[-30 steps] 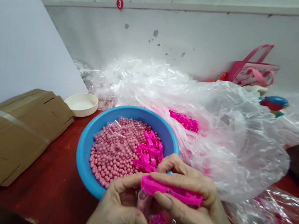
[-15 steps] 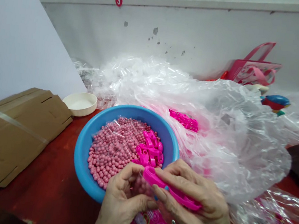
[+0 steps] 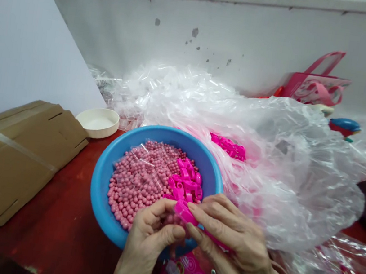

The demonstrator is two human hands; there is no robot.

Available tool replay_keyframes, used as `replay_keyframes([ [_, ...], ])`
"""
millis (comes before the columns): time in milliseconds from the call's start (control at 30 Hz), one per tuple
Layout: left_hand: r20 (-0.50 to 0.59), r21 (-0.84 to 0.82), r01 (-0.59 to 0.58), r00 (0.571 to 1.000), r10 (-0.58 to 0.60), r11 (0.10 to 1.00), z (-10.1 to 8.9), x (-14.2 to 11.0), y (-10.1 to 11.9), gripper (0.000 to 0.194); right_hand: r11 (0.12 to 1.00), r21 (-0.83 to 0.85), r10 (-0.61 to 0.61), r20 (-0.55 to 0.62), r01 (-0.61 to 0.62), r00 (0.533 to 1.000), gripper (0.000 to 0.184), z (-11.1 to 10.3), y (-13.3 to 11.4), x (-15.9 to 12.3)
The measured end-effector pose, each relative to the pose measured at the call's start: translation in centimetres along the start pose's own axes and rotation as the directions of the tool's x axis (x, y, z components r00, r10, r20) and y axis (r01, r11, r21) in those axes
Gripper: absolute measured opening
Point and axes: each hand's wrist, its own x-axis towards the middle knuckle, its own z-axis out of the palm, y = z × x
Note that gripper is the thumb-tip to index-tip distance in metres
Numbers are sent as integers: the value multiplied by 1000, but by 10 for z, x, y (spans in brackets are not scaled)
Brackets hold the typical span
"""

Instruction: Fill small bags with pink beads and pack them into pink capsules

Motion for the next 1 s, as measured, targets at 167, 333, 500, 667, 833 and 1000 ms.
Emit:
replay_keyframes([
  [167, -10, 34, -1, 1000, 1, 999, -3, 1, -1, 15, 987, -106, -109, 83, 118, 991, 54, 2, 6, -1],
  [333, 39, 17, 53, 998, -53, 998, -4, 2, 1, 17, 982, -130, -116, 174, 140, 978, 48, -6, 9, -5],
  [500, 15, 25, 93, 996, -93, 995, -3, 3, 2, 21, 1000, -16, -1, 229, 5, 973, 45, -10, 1, -2],
  [667, -12, 6, 157, 988, -157, 988, -1, 4, 4, 16, 980, 94, 158, 148, -173, 976, 43, -4, -3, -2],
  [833, -49, 59, 114, 993, -111, 992, 0, 6, 0, 17, 981, 54, 183, 89, -188, 979, 41, 7, 6, -12],
  [1000, -64, 126, 84, 995, -77, 988, 1, 7, -1, 19, 992, -109, 75, 40, -70, 996, 41, 10, 8, -14],
])
